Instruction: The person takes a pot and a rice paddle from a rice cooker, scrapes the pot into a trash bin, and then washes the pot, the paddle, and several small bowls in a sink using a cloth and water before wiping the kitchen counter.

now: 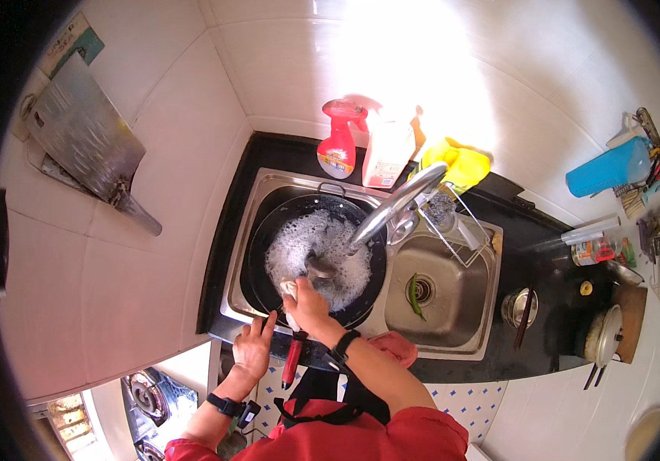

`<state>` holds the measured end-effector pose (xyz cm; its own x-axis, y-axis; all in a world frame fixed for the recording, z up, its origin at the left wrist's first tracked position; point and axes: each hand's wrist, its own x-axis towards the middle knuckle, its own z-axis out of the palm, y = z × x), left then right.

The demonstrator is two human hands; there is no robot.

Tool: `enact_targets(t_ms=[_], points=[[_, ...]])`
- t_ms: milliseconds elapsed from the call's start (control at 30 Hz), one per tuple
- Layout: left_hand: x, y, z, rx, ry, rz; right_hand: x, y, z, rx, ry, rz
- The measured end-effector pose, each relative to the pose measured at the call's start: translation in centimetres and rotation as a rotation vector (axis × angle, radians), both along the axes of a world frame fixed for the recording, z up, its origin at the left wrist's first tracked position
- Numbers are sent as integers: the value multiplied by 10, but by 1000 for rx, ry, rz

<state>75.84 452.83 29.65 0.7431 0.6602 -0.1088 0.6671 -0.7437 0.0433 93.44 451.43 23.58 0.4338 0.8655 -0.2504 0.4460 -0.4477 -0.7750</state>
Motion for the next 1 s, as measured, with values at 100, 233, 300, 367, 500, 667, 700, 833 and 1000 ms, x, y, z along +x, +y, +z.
enact_targets(t_ms=[100,233,300,367,500,667,700,833,1000], points=[[-5,-1,-7,34,26,1,13,17,-9,-1,-196,90],[-13,1,-13,50,34,-32,42,43,-28,-189,-215,59],[-18,2,-22,50,37,-45,49,52,-48,-188,-195,53],[-26,4,-29,12,52,-29,52,62,-60,-179,-150,32],[-34,0,-39,-91,34,-1,68,63,-91,-140,-19,-93],[-39,1,-36,-59,8,22,100,45,-94,-302,-294,-92],[-42,2,-34,-36,3,35,106,45,-88,-367,-423,-4],[-48,13,-31,19,4,88,99,35,-29,-231,-334,-157],[-44,19,-19,-29,54,94,93,14,-47,-304,-457,255]])
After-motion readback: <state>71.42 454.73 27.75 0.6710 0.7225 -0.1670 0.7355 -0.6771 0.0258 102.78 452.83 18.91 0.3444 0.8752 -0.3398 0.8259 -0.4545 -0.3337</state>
